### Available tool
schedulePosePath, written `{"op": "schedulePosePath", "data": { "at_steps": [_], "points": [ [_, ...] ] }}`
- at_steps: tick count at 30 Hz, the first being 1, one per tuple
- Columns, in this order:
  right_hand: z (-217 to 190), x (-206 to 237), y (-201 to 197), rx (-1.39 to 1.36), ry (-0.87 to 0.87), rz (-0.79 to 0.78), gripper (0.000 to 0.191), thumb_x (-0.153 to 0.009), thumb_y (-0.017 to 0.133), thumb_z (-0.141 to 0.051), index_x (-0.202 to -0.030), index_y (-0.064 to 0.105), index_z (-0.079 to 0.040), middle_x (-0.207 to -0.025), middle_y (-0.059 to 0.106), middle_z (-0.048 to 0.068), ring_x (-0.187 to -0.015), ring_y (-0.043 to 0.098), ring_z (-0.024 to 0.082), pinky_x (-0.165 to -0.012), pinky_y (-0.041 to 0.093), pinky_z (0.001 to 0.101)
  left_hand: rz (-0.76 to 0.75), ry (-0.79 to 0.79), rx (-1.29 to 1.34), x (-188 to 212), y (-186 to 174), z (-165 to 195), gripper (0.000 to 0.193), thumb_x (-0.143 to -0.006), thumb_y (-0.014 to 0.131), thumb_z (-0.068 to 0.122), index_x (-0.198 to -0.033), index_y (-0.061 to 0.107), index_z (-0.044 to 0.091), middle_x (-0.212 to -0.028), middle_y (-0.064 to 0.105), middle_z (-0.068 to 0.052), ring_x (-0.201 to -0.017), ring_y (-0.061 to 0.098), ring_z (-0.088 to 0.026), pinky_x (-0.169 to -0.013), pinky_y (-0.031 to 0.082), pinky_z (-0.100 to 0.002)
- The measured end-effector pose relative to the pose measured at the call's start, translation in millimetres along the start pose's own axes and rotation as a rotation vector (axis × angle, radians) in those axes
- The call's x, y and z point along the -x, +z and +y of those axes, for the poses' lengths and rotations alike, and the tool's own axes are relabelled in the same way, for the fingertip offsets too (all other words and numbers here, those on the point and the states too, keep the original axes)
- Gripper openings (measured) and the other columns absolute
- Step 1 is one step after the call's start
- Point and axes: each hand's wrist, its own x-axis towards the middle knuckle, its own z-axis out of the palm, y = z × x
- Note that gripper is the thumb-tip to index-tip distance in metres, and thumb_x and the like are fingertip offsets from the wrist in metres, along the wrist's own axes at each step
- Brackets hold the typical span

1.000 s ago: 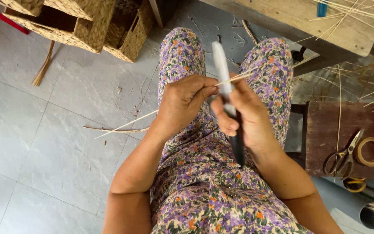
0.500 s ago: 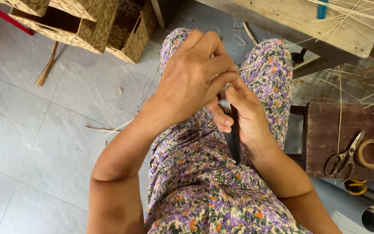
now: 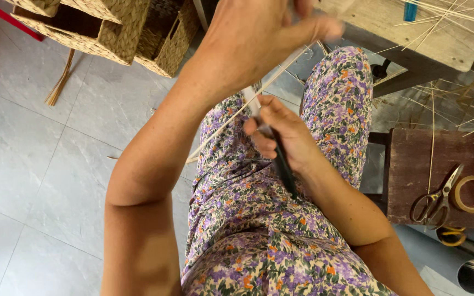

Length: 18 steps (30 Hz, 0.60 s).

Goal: The person sits and repeatedly pulls thin bamboo strips from a bundle on a table, then uses a knife to scrape and split the strips into finer strands. The person holds the strip with one hand and scrapes with the other, occasionally peeling off thin layers.

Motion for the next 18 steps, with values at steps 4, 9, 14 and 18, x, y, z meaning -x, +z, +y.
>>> {"op": "schedulePosePath", "data": {
  "at_steps": [4, 9, 14, 18],
  "points": [
    [-19.7, 4.1, -5.4, -0.047, -0.054, -0.033, 0.032, -0.110, 0.056, -0.027, -0.137, 0.049, -0.013, -0.099, 0.066, 0.013, -0.058, 0.049, 0.009, -0.047, 0.039, 0.0206, -0.156, 0.138, 0.051, 27.6, -2.0, -21.1, 0.024, -0.077, 0.084, 0.023, -0.091, 0.074, 0.006, -0.080, 0.068, -0.012, -0.068, 0.066, -0.030, -0.061, 0.050, -0.043],
    [-25.7, 7.2, -3.0, -0.042, -0.088, -0.054, 0.030, -0.110, 0.057, -0.027, -0.136, 0.049, -0.014, -0.099, 0.066, 0.014, -0.058, 0.049, 0.010, -0.048, 0.039, 0.0210, -0.167, 0.140, -0.026, 35.3, 14.8, -29.2, 0.009, -0.086, 0.080, 0.019, -0.087, 0.077, 0.011, -0.087, 0.072, -0.007, -0.080, 0.070, -0.031, -0.068, 0.052, -0.044],
    [-12.0, 1.8, -0.4, 0.031, -0.020, -0.014, 0.033, -0.107, 0.057, -0.026, -0.136, 0.049, -0.012, -0.096, 0.067, 0.016, -0.055, 0.049, 0.010, -0.045, 0.038, 0.0218, -0.024, 0.169, 0.003, 21.7, 21.1, -28.9, 0.017, -0.093, 0.077, 0.023, -0.089, 0.074, 0.006, -0.082, 0.071, -0.010, -0.076, 0.070, -0.031, -0.067, 0.052, -0.044],
    [9.7, -10.2, 0.3, 0.082, 0.046, -0.003, 0.029, -0.107, 0.056, -0.024, -0.132, 0.048, -0.011, -0.092, 0.067, 0.017, -0.051, 0.049, 0.013, -0.041, 0.038, 0.0246, 0.038, 0.006, -0.062, -2.0, 24.8, -30.8, 0.024, -0.098, 0.073, 0.031, -0.094, 0.074, 0.008, -0.074, 0.070, -0.013, -0.066, 0.069, -0.031, -0.062, 0.053, -0.043]
  ]
}}
